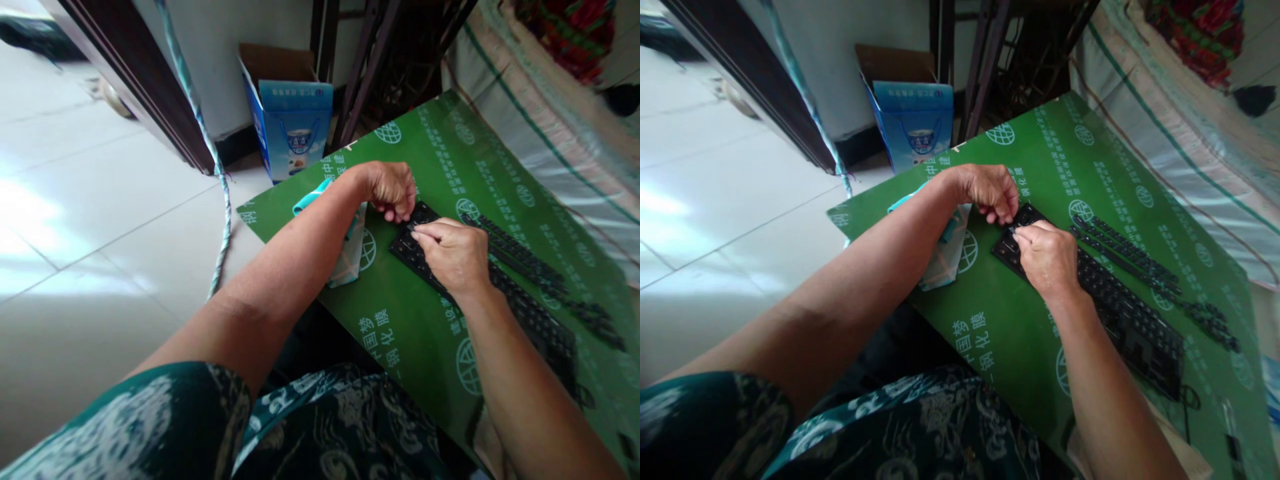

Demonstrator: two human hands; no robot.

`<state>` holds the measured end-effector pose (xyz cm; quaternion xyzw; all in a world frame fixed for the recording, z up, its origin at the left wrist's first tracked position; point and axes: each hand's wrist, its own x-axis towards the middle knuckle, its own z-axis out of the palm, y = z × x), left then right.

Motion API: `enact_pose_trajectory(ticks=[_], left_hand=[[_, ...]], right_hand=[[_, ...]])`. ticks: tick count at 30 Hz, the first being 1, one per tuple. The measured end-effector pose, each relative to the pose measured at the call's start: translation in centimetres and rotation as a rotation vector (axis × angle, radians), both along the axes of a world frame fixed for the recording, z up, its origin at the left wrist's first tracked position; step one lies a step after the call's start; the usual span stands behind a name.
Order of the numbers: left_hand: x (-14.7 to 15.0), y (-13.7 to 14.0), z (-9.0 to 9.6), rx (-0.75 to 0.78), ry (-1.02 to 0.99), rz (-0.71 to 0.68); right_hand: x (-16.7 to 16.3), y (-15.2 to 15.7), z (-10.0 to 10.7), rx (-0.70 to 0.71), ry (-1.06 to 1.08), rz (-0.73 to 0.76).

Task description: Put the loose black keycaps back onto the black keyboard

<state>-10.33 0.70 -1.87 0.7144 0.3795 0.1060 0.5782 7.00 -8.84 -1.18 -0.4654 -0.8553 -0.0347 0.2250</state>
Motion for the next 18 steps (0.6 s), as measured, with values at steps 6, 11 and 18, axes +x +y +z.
enact_pose_trajectory(ticks=[6, 11, 18], left_hand=[[-0.04, 0.04, -0.13, 0.011, 0.012, 0.006], [0.02, 0.11, -0.2, 0.022, 0.013, -0.003], [0.06, 0.18, -0.28, 0.012, -0.016, 0.001]], right_hand=[[-0.08, 0.18, 0.3, -0.032, -0.028, -0.021], [-0.11, 0.28, 0.45, -0.043, -0.04, -0.015], [-0.08, 0.79, 0.64, -0.05, -0.071, 0.014]])
